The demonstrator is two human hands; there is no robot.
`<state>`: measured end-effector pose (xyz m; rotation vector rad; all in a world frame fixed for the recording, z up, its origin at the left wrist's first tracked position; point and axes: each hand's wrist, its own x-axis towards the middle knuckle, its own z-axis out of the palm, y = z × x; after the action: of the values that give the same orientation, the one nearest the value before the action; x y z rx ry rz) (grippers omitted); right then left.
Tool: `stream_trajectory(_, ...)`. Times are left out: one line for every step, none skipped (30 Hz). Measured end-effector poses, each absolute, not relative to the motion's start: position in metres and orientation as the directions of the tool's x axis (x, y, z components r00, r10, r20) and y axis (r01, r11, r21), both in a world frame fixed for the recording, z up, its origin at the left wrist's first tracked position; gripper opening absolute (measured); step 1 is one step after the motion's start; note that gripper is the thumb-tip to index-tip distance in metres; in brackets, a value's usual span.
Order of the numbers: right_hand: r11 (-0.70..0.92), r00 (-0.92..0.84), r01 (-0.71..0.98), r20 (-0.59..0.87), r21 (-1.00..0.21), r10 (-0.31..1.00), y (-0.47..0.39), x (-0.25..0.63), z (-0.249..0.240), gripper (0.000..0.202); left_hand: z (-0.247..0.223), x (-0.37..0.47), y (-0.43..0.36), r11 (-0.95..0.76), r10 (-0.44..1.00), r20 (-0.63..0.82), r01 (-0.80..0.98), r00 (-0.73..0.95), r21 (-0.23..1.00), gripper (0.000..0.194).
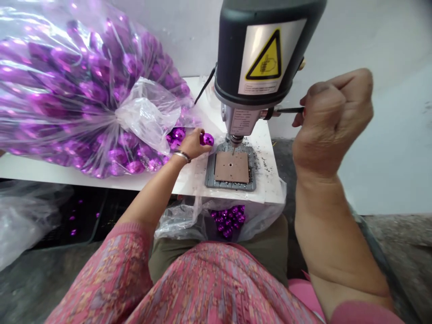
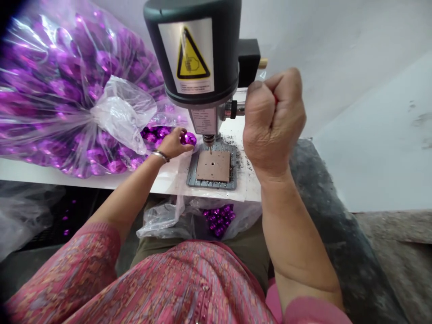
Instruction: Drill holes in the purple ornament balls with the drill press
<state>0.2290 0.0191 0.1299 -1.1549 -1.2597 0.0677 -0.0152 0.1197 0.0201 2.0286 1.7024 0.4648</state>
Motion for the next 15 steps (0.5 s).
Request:
stream_trajectory(0.474, 0.386, 0.522, 0.692, -0.709, 0.610, 0.020, 0.229, 0.132, 0.026, 0.023, -0.018, 0.111, -0.160, 0.966, -0.042, 0.721, 0.253, 0.675, 0.065)
stream_trajectory(0.474, 0.395, 0.511, 0.686, -0.717, 0.612, 0.022, 0.228, 0.134, 0.023, 0.026, -0.021, 0.101, -0.159, 0.942, -0.056, 0.588, 0.331, 0.793, 0.063)
stream_trajectory(0.478, 0.405, 0.496, 0.680, -0.725, 0.611, 0.023, 0.228, 0.136, 0.021, 0.028, -0.022, 0.092, -0.126, 0.914, -0.076, 0.457, 0.399, 0.881, 0.062)
stream_trajectory(0.483, 0.415, 0.482, 0.676, -0.731, 0.609, 0.025, 0.227, 0.138, 0.020, 0.029, -0.021, 0.083, -0.065, 0.887, -0.105, 0.346, 0.450, 0.936, 0.060)
stream_trajectory(0.488, 0.422, 0.473, 0.674, -0.734, 0.606, 0.026, 0.227, 0.141, 0.020, 0.029, -0.020, 0.076, 0.013, 0.867, -0.144, 0.267, 0.477, 0.964, 0.057)
stream_trajectory(0.489, 0.421, 0.472, 0.674, -0.734, 0.607, 0.028, 0.227, 0.143, 0.021, 0.028, -0.017, 0.069, 0.096, 0.854, -0.190, 0.213, 0.484, 0.972, 0.055)
stream_trajectory(0.486, 0.416, 0.474, 0.673, -0.734, 0.612, 0.030, 0.227, 0.147, 0.022, 0.026, -0.013, 0.065, 0.174, 0.845, -0.239, 0.177, 0.478, 0.969, 0.052)
stream_trajectory(0.479, 0.409, 0.476, 0.668, -0.738, 0.622, 0.032, 0.227, 0.151, 0.024, 0.024, -0.010, 0.061, 0.240, 0.839, -0.284, 0.152, 0.464, 0.959, 0.050)
stream_trajectory(0.466, 0.405, 0.476, 0.656, -0.746, 0.637, 0.035, 0.228, 0.155, 0.026, 0.022, -0.006, 0.059, 0.290, 0.836, -0.321, 0.137, 0.444, 0.947, 0.047)
stream_trajectory(0.443, 0.408, 0.472, 0.635, -0.762, 0.656, 0.038, 0.228, 0.161, 0.028, 0.020, -0.003, 0.057, 0.323, 0.837, -0.346, 0.130, 0.423, 0.938, 0.046)
stream_trajectory(0.413, 0.417, 0.467, 0.607, -0.782, 0.677, 0.043, 0.229, 0.166, 0.029, 0.019, 0.000, 0.056, 0.337, 0.841, -0.361, 0.131, 0.403, 0.932, 0.045)
stream_trajectory(0.376, 0.432, 0.458, 0.571, -0.805, 0.698, 0.048, 0.230, 0.172, 0.029, 0.019, 0.003, 0.056, 0.336, 0.846, -0.366, 0.145, 0.388, 0.931, 0.045)
stream_trajectory(0.341, 0.447, 0.449, 0.538, -0.826, 0.714, 0.055, 0.231, 0.177, 0.030, 0.018, 0.005, 0.056, 0.323, 0.851, -0.364, 0.168, 0.380, 0.931, 0.045)
stream_trajectory(0.312, 0.459, 0.440, 0.509, -0.842, 0.728, 0.061, 0.233, 0.181, 0.030, 0.019, 0.007, 0.056, 0.302, 0.855, -0.356, 0.196, 0.377, 0.933, 0.045)
stream_trajectory(0.319, 0.442, 0.431, 0.505, -0.844, 0.741, 0.067, 0.234, 0.185, 0.031, 0.019, 0.009, 0.056, 0.278, 0.860, -0.345, 0.222, 0.375, 0.935, 0.044)
